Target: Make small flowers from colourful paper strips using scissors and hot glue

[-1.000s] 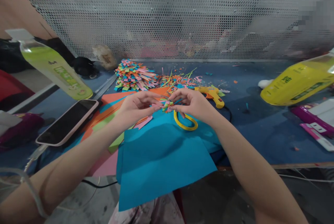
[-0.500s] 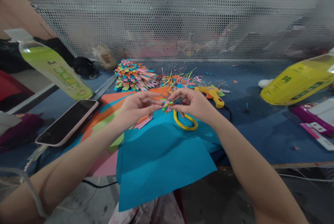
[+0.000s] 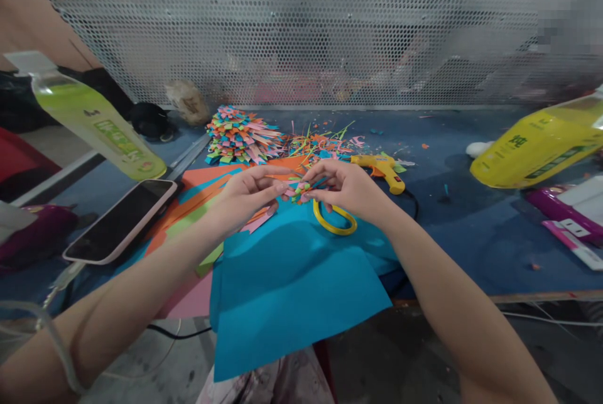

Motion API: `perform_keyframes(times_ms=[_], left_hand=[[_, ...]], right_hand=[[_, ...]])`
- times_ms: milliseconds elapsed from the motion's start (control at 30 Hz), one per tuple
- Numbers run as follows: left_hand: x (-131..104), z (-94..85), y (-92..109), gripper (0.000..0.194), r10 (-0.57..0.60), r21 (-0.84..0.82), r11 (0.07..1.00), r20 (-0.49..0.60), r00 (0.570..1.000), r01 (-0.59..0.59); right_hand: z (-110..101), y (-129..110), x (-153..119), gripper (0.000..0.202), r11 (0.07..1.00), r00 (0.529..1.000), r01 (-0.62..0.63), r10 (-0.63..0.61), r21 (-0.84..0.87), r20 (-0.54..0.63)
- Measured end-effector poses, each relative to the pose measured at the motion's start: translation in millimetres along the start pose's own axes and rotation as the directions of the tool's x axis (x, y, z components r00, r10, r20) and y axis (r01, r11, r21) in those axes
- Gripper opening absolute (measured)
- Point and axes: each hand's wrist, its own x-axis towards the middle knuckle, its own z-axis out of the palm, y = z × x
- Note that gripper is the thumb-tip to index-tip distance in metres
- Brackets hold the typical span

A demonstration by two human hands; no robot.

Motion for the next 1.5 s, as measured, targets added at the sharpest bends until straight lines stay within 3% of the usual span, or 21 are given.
perform_keyframes(times_ms=[300,833,1067,1300,1500], left_hand=[[-1.3,1.7,3.7,0.040,-0.022,0.092,0.995,-0.060,0.998,0.027],[-1.1,1.7,2.8,0.042,-0.086,0.059,0.994,-0.096,0.992,0.091],[-0.4,-3.0,3.1,0.048,-0.051,0.000,0.999,0.002,0.999,0.051],[-1.6,-1.8,4.9,0.051,0.001,0.103,0.995,-0.101,0.995,0.009],[0.3,1.6,4.7,0.065,0.041,-0.023,0.999,-0.106,0.994,-0.044]], right_hand=[[-1.5,-0.1,-0.8,0.021,1.000,1.000,-0.005,0.005,-0.025,-0.018],[-1.5,3.0,-1.1,0.022,0.996,0.998,0.032,-0.037,-0.082,-0.052],[-2.3,2.4,-1.0,0.021,0.995,0.998,0.045,-0.048,-0.093,-0.039],[-1.6,1.6,-1.9,0.023,0.994,0.998,0.045,-0.050,-0.097,-0.046],[-0.7,2.6,-1.0,0.023,0.998,0.998,0.051,-0.053,-0.047,-0.034]])
